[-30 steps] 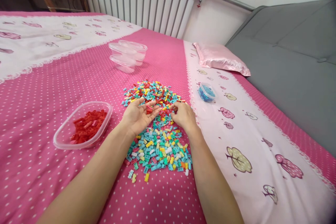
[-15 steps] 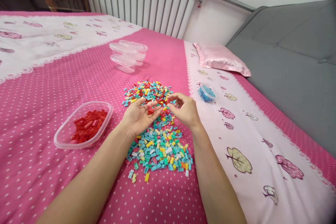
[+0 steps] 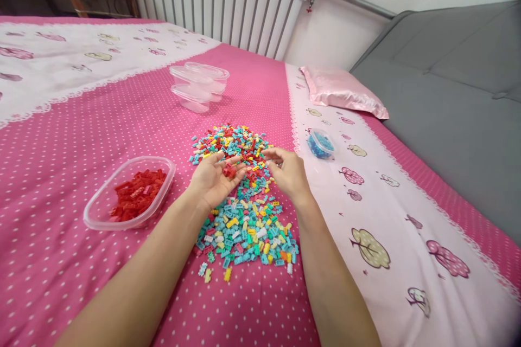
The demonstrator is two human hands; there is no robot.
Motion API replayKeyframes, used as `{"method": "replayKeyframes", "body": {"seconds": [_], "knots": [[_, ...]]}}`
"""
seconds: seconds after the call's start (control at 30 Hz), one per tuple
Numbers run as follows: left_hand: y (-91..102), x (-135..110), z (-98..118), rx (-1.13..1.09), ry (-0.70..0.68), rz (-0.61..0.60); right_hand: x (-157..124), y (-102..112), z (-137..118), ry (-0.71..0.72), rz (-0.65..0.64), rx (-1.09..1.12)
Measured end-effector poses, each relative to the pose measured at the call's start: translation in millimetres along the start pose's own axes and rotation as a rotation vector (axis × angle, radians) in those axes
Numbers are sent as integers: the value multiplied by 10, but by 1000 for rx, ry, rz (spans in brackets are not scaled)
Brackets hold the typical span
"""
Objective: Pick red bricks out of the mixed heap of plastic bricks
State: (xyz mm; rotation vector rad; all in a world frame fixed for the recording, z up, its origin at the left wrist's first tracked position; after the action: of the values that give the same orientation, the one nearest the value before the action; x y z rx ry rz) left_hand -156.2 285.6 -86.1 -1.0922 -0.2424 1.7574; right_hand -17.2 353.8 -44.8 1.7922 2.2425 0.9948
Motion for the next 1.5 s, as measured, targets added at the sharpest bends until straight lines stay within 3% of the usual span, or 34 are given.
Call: {"method": "replayKeyframes", "body": {"seconds": [0.2, 0.47, 0.97, 1.23, 1.5], "knots": [[28, 3, 12, -26, -5, 30, -58, -275, 45, 0, -264, -229], [25, 9, 21, -6, -21, 23, -86, -262, 190, -157, -304, -378], [21, -5, 15, -23, -7, 33, -33, -184, 157, -45, -175, -272], [-4, -3, -3, -13, 7, -11, -22, 62, -164, 86, 10, -23], [-82, -5, -97, -37, 95, -114, -126, 115, -528, 229, 43, 130]]}}
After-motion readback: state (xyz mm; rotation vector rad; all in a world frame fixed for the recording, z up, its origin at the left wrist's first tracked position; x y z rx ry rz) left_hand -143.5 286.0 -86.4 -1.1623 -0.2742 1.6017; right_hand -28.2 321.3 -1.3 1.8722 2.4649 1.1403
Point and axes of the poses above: each hand's wrist, its own x-axis towards the middle knuckle, its own y-axis out of the back of the hand, z = x × y, the point moved 7 cm from there along x, towards the middle knuckle, and after that the axes turned 5 degrees about x, right-handed, at the moved point
